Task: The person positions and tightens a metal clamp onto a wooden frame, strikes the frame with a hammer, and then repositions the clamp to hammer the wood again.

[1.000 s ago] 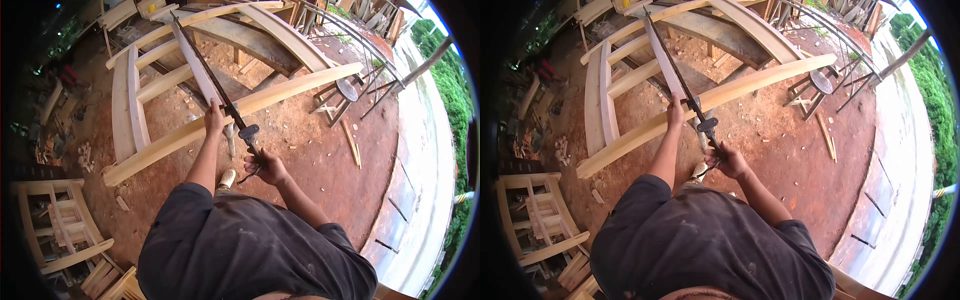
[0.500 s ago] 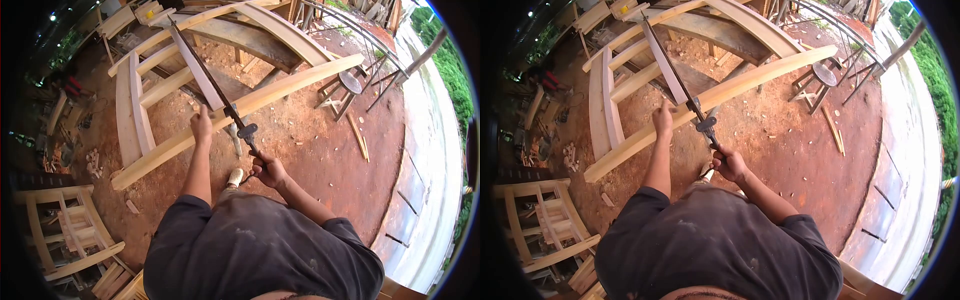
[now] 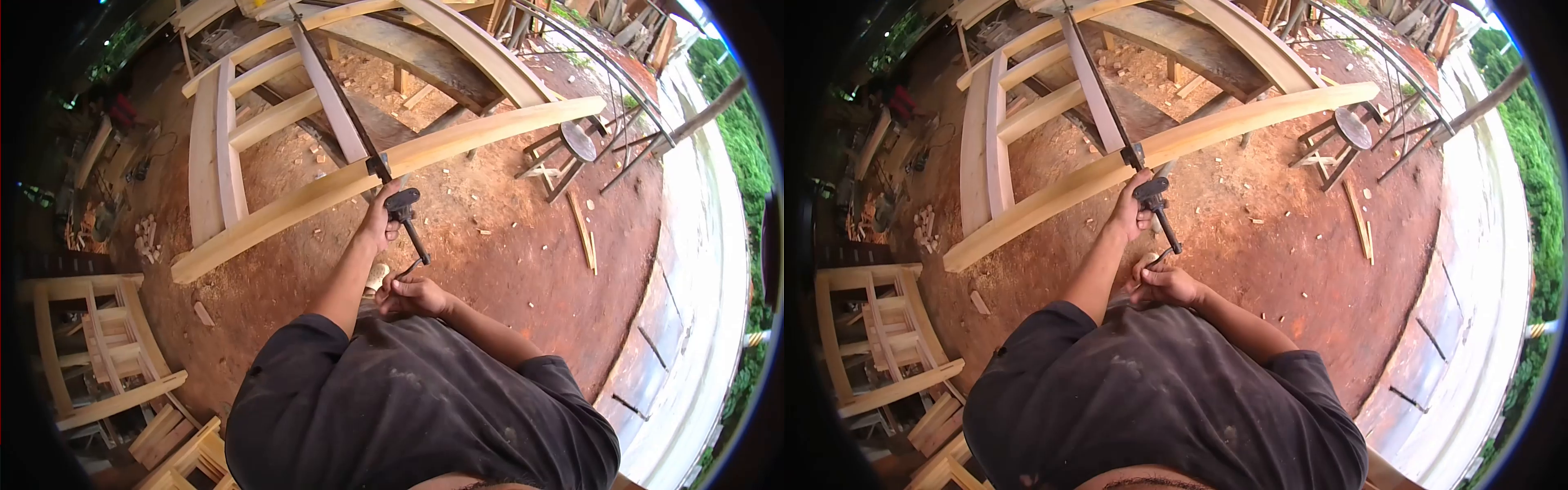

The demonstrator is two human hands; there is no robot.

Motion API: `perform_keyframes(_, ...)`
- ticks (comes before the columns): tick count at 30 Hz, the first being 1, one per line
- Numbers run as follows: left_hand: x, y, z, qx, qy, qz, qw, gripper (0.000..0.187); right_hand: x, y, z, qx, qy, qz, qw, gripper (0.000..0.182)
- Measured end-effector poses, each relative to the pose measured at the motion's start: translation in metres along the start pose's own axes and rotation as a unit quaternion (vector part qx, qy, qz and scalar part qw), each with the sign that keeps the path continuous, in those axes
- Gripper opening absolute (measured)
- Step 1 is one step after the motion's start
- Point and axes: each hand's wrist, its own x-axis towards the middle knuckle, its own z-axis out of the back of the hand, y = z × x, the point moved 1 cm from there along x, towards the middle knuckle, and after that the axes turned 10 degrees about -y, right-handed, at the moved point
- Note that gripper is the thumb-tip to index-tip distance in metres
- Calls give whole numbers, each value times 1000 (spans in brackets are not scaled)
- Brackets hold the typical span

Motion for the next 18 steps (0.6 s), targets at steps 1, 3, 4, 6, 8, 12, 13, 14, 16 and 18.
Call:
perform_keyframes(1, -2, -1, -2, 10, -1, -2, 1000, 52, 0, 2, 2, -52, -22, 16, 998, 34)
perform_keyframes(3, -3, 0, -1, 11, -13, -11, 1000, 53, -1, -7, 28, -374, -150, 69, 912, 24)
perform_keyframes(4, -4, -1, 0, 19, -20, -16, 999, 53, -8, -21, 64, -519, -241, 136, 809, 22)
perform_keyframes(6, 3, 12, 8, 16, -36, -16, 999, 53, -42, 9, 67, -676, -363, 175, 617, 23)
perform_keyframes(8, 7, 16, 11, 16, -35, -1, 999, 55, -61, 36, 52, -653, -423, 177, 603, 23)
perform_keyframes(12, 5, 19, 12, 7, -50, -7, 999, 55, -79, 64, 28, -592, -462, 210, 626, 21)
perform_keyframes(13, 8, 20, 12, 9, -39, -4, 999, 54, -75, 66, 30, -592, -459, 213, 627, 22)
perform_keyframes(14, 11, 21, 13, 12, -27, -3, 1000, 52, -72, 66, 33, -592, -457, 218, 627, 23)
perform_keyframes(16, 22, 30, 15, 22, -16, 12, 1000, 52, -63, 67, 25, -708, -430, 286, 482, 35)
perform_keyframes(18, 28, 33, 16, 35, -6, 24, 999, 52, -45, 72, 13, -656, -396, 347, 540, 49)
